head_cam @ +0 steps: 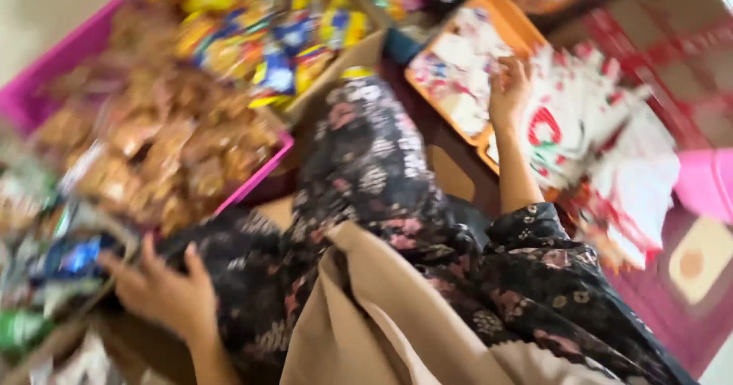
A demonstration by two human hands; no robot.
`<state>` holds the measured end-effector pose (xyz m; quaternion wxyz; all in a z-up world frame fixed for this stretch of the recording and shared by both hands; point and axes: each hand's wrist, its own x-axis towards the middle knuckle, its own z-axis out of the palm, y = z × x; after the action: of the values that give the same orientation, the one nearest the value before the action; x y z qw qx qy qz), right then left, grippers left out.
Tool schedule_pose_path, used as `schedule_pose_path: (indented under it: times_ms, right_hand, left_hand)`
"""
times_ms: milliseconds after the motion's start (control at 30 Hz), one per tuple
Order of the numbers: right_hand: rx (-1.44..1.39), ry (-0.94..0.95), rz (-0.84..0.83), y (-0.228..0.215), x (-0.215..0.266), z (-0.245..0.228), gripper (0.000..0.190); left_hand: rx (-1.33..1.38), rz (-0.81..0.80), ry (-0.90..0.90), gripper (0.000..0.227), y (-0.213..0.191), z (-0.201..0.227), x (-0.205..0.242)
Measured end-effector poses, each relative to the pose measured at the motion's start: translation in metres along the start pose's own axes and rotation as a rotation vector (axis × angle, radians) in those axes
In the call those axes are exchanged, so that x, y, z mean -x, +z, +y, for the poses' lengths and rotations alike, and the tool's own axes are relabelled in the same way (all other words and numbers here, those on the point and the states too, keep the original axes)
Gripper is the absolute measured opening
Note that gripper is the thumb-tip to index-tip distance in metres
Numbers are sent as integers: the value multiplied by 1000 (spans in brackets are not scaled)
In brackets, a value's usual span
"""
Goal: The person is packaging individual snack packets into small decorative gift bags.
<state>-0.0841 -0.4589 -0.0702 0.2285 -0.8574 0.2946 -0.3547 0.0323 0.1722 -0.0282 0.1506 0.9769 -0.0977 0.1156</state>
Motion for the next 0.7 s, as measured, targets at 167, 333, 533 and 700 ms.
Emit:
schedule_pose_path:
  times_ms: [167,333,533,700]
  right_hand:
    - [328,485,198,-109,65,98,35]
    - [508,456,213,-122,101,185,24]
    - [705,256,202,-96,70,195,55]
    - [585,751,-58,-94,51,206,55]
  left_hand:
    - [-20,28,-34,50,34,-24,6]
    - [-255,-61,-81,47,27,-6,-7]
    - [-392,-128,-101,47,44,-26,-7]
    - [-270,-165,-95,50,50,-40,-6]
